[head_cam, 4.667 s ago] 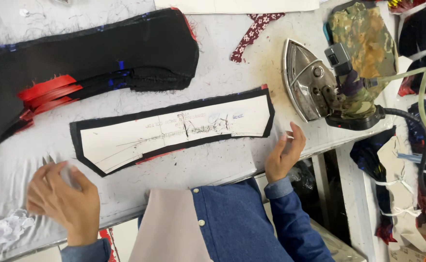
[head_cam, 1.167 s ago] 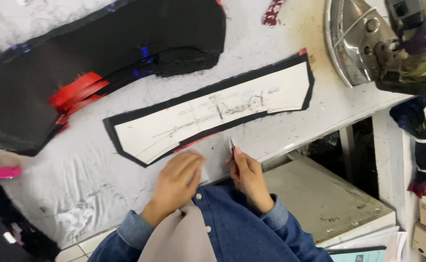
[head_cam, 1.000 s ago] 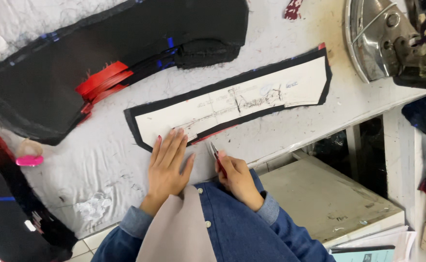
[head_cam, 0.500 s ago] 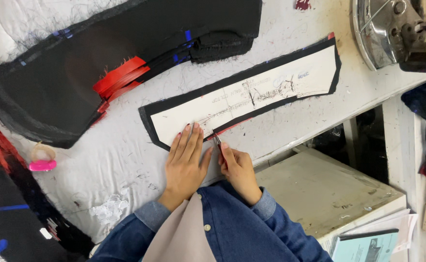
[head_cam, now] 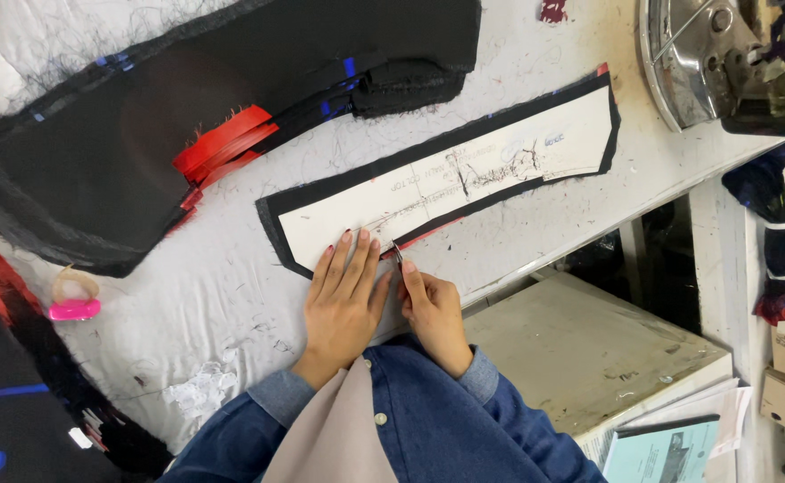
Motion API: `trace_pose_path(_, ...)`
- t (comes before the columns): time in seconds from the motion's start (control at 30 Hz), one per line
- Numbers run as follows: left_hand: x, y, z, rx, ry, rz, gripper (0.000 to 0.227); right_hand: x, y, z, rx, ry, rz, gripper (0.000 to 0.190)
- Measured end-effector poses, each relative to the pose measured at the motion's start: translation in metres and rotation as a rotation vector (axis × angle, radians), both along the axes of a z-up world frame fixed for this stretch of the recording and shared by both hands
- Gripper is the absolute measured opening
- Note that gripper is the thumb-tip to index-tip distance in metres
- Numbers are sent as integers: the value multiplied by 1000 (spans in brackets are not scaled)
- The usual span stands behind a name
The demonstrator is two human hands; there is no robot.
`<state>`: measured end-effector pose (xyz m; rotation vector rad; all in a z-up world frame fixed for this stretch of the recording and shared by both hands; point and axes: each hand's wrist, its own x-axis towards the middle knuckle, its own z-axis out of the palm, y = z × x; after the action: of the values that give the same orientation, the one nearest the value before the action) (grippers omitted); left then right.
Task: The person places a paper pattern on a piece of black fabric and uses a red utility knife to cut along the pattern's edge. The person then irons the fabric with a steam iron. The person repeats this process with another piece of fabric, cutting and ironing it to match the pattern.
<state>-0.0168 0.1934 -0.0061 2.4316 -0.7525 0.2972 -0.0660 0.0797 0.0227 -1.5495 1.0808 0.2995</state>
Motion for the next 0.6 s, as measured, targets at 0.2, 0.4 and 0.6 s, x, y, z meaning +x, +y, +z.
trace_pose_path(0.2,-1,0,-2,3,20,4,37,-4,-1,-12,-16,2,1,50)
trace_pose_path(0.4,1,2,3,4,16,-20,33,-3,2,-8,-45,43,-16,50)
trace_pose_path(0.6,2,2,3,13,-2,-26,30,0,-1,-9,-136,118,40,48)
